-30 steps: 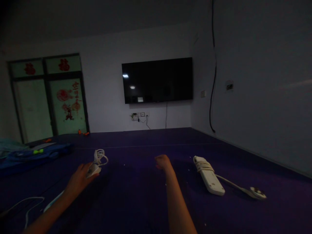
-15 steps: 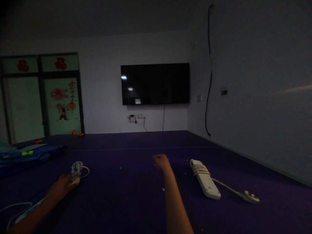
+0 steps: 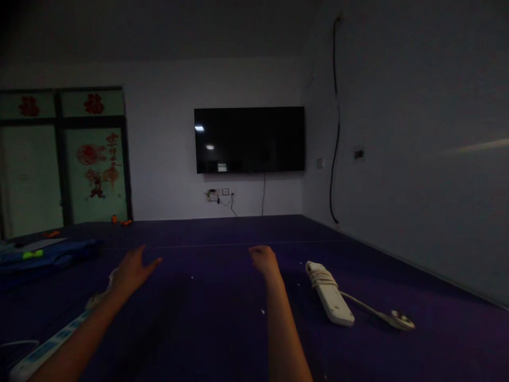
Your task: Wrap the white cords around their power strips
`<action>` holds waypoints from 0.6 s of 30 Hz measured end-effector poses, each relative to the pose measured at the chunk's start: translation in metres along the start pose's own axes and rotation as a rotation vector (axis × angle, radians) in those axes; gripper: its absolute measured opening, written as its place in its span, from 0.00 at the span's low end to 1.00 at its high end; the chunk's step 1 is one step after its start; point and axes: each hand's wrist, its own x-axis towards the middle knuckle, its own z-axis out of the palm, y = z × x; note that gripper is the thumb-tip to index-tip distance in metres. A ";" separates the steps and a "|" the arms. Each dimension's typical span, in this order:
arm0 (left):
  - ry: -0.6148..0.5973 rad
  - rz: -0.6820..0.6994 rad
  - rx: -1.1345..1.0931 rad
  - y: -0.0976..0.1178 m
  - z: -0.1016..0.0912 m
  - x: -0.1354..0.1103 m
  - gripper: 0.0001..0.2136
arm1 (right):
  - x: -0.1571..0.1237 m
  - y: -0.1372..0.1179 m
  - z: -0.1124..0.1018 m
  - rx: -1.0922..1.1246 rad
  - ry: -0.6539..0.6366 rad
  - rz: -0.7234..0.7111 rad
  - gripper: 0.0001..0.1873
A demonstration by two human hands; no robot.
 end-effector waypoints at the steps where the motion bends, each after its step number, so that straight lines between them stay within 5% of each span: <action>1: 0.000 0.039 -0.052 0.022 -0.006 0.002 0.29 | -0.001 -0.003 0.000 -0.006 0.002 -0.016 0.11; 5: 0.078 0.107 -0.620 0.101 -0.042 -0.008 0.23 | -0.005 -0.010 0.002 -0.023 0.005 -0.080 0.12; 8: 0.114 0.065 -1.008 0.139 -0.067 -0.030 0.17 | -0.004 -0.011 -0.002 -0.048 0.021 -0.113 0.13; 12: 0.027 0.020 -1.272 0.158 -0.085 -0.051 0.14 | -0.002 -0.011 -0.006 -0.096 0.060 -0.142 0.13; 18: 0.003 0.046 -1.228 0.152 -0.086 -0.049 0.10 | -0.003 -0.014 -0.005 -0.149 0.062 -0.169 0.12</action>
